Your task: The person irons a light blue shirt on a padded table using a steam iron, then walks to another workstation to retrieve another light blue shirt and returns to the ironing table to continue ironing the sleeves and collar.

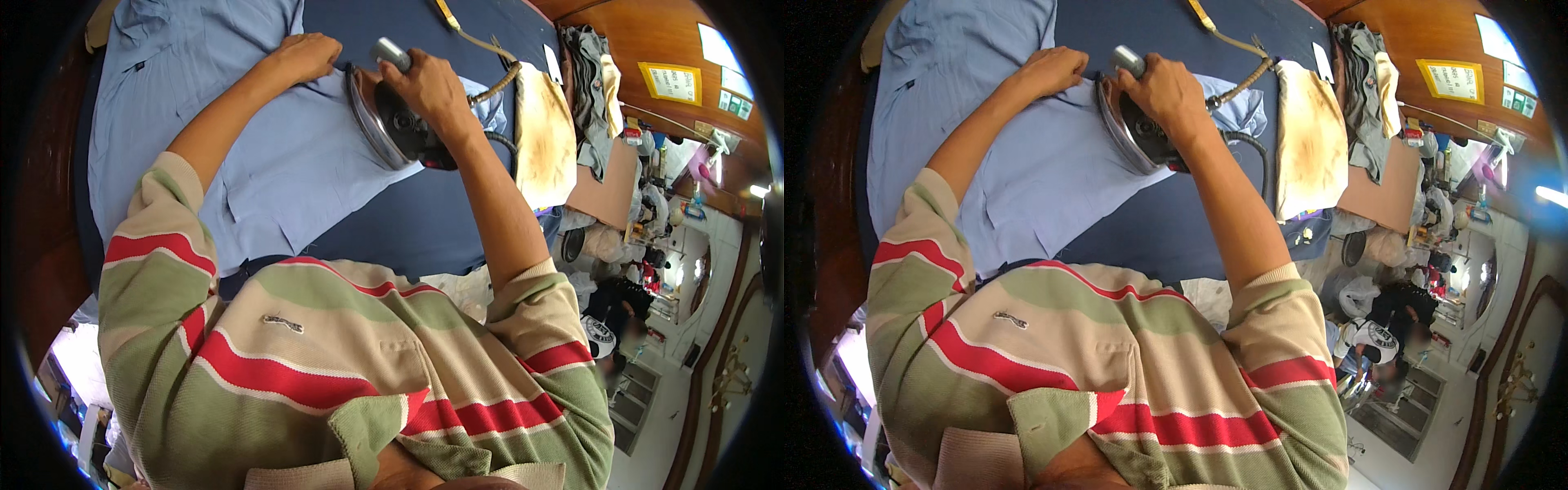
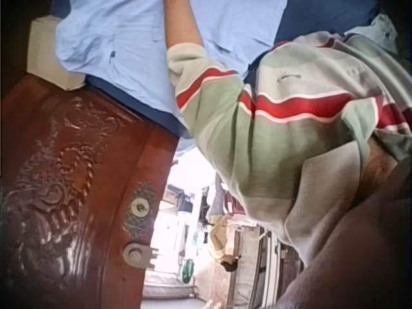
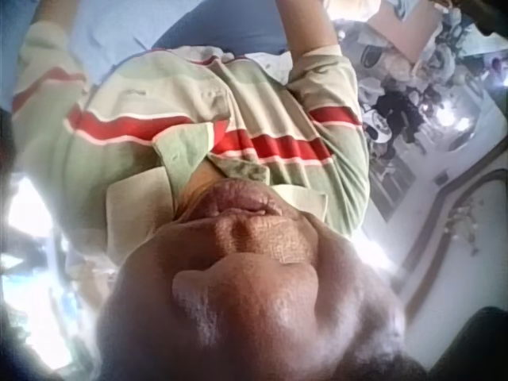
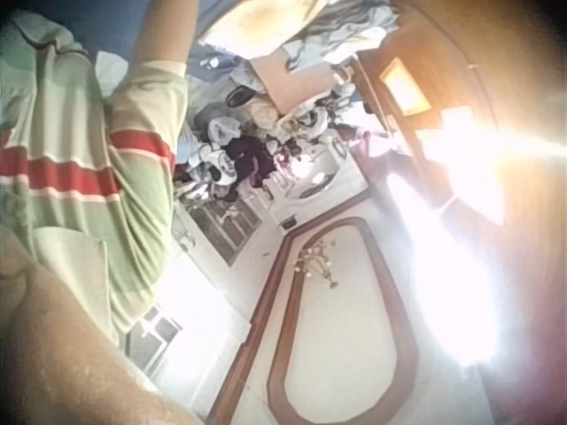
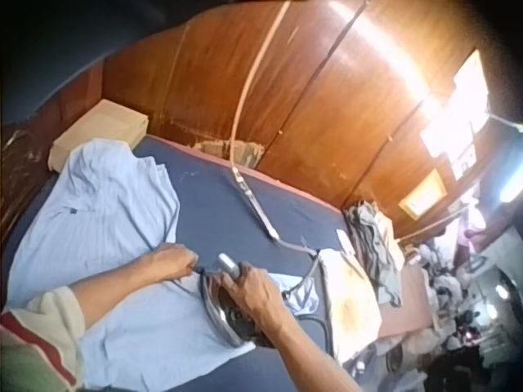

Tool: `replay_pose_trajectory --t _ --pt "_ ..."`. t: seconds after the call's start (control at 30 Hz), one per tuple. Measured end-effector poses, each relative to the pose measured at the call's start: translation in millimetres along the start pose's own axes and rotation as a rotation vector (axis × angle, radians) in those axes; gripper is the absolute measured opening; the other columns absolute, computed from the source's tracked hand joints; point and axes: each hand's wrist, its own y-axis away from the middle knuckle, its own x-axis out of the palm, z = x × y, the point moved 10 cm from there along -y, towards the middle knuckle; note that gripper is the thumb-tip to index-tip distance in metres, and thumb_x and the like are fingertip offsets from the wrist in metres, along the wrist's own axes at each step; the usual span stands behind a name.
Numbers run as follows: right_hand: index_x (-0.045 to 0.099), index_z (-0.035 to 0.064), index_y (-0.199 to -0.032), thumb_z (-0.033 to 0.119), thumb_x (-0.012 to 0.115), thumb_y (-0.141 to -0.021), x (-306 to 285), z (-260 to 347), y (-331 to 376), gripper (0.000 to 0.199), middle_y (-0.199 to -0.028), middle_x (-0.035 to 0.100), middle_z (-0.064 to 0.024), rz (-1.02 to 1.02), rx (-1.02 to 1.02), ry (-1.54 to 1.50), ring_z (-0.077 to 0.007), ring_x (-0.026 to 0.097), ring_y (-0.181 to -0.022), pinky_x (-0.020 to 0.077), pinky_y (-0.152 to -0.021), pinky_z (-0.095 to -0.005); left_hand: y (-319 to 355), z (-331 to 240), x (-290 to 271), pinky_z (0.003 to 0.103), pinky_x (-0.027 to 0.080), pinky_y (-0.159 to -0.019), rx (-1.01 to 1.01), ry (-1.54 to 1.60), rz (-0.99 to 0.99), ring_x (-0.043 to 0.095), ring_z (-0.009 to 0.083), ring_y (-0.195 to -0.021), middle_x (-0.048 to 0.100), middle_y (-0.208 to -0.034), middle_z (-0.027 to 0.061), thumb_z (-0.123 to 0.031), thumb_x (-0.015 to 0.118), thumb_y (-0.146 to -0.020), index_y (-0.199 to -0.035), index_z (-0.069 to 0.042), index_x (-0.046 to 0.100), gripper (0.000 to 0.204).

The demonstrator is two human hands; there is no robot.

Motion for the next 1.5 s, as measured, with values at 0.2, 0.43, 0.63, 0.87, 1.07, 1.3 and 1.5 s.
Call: replay_pose_trajectory --t 0.2,0.43,0.63,0.87,1.07,1.3,1.5 --pt "0.056 -0.0056 -0.099 0.038 0.061 -0.076 15.3 -15.6 11.8 0.050 -0.084 0.063 -0.0243 0.155 -0.068 -0.257 -0.0350 0.063 -0.078 0.0476 -0.069 -0.0392 102.8 -91.2 19.0 0.041 0.043 -0.080 0.121 -0.032 -0.152 0.055 0.0250 -0.100 0.058 -0.111 0.0101 -0.024 0.065 -0.073 -0.105 -0.007 0.058 0.038" --pt "0.056 -0.0038 -0.104 0.034 0.061 -0.075 4.7 -45.1 -12.2 0.048 -0.079 0.063 -0.0163 0.030 0.024 -0.270 -0.0240 0.063 -0.071 0.0491 -0.068 -0.0332 187.4 -137.1 99.7 0.038 0.039 -0.074 0.171 0.093 0.108 0.060 0.0246 -0.074 0.063 -0.077 0.0090 -0.012 0.059 -0.071 -0.109 -0.008 0.057 0.038" --pt "0.053 -0.0053 -0.100 0.033 0.062 -0.075 16.1 -14.7 39.0 0.047 -0.072 0.061 -0.0150 0.098 0.023 -0.328 -0.0193 0.061 -0.060 0.0478 -0.058 -0.0319 189.5 -133.0 79.0 0.037 0.039 -0.074 0.058 0.199 -0.041 0.059 0.0243 -0.074 0.061 -0.077 0.0079 -0.006 0.053 -0.072 -0.106 -0.009 0.060 0.036" --pt "0.049 -0.0121 -0.095 0.032 0.061 -0.074 28.6 -14.6 54.7 0.051 -0.090 0.058 -0.0348 0.038 0.119 -0.406 -0.0462 0.057 -0.092 0.0462 -0.078 -0.0432 201.5 -125.9 83.6 0.037 0.039 -0.077 0.020 0.258 -0.162 0.058 0.0229 -0.077 0.060 -0.079 0.0063 -0.007 0.052 -0.074 -0.106 -0.011 0.060 0.034" --pt "0.054 -0.0091 -0.097 0.030 0.058 -0.076 15.0 -21.5 -34.1 0.045 -0.098 0.058 -0.0284 -0.016 0.116 -0.251 -0.0405 0.056 -0.095 0.0472 -0.079 -0.0404 203.5 -125.7 82.0 0.040 0.039 -0.087 -0.011 0.201 -0.204 0.061 0.0207 -0.079 0.061 -0.078 0.0054 -0.007 0.053 -0.073 -0.103 -0.011 0.062 0.032" --pt "0.054 -0.0079 -0.097 0.036 0.062 -0.071 14.2 -13.7 11.6 0.052 -0.086 0.061 -0.0256 -0.066 0.021 -0.263 -0.0349 0.062 -0.084 0.0465 -0.074 -0.0379 202.3 -112.8 75.6 0.039 0.042 -0.079 -0.061 0.302 -0.179 0.061 0.0234 -0.080 0.064 -0.087 0.0066 -0.016 0.056 -0.078 -0.102 -0.010 0.062 0.026" --pt "0.050 -0.0080 -0.097 0.030 0.063 -0.073 26.4 -8.8 48.4 0.047 -0.091 0.060 -0.0288 0.152 0.012 -0.310 -0.0418 0.059 -0.088 0.0450 -0.076 -0.0418 136.1 -52.5 0.6 0.040 0.045 -0.069 -0.259 0.105 -0.671 0.062 0.0260 -0.075 0.065 -0.084 0.0100 -0.029 0.058 -0.082 -0.114 -0.010 0.055 0.038"
